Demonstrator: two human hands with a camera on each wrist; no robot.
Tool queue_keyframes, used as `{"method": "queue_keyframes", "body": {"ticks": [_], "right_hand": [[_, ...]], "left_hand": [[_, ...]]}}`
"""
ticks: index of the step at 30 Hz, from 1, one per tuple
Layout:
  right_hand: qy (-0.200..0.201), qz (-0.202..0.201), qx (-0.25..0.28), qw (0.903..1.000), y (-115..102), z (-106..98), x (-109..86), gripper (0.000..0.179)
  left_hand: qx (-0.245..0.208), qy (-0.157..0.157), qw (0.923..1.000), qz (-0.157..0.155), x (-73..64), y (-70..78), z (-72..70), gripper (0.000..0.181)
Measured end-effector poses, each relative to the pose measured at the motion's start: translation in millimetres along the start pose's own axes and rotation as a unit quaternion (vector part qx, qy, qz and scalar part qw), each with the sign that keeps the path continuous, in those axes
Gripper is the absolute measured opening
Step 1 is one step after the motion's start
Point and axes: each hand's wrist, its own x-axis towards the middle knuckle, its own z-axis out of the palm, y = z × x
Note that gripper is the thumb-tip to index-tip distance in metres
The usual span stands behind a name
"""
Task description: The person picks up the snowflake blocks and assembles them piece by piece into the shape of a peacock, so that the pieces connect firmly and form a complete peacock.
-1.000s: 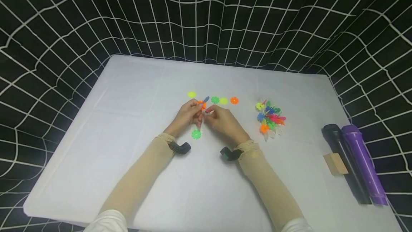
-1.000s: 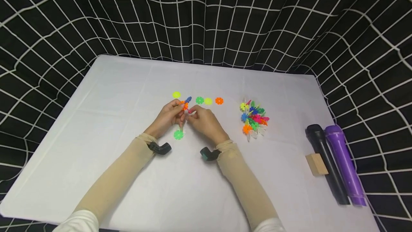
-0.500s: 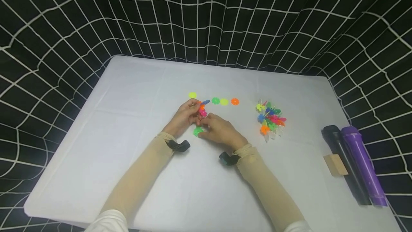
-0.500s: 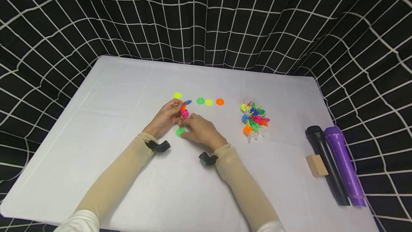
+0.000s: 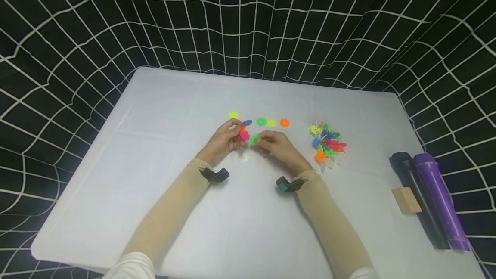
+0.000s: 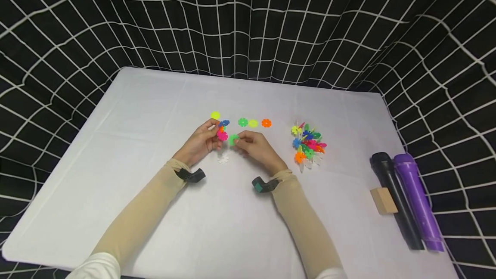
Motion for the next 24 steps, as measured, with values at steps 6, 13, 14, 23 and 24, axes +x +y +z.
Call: {"method": "queue_keyframes", "body": {"ticks": [6,13,14,23,24], "right_hand": [[0.000,-0.010,0.080,0.9968,-3.5,1.3,-2.7,0.021],[0.000,-0.030,0.068,0.9972,-8.3,4.8,-4.5,0.019],[0.004,-0.032,0.065,0.9974,-8.4,4.9,-4.3,0.019],[0.021,-0.043,0.057,0.9972,-7.5,6.3,-2.8,0.019],[0.022,-0.046,0.055,0.9972,-8.0,6.6,-3.0,0.019]], "left_hand": [[-0.006,-0.002,1.0000,0.003,-0.7,0.0,-1.4,0.006],[-0.002,0.002,1.0000,0.001,-0.1,0.0,-1.5,0.006],[-0.001,0.004,1.0000,0.001,-0.4,0.2,-1.4,0.006],[0.005,0.009,0.9999,-0.011,-2.0,0.3,-1.7,0.008],[0.008,0.008,0.9999,-0.011,-2.0,0.5,-1.3,0.007]]}}
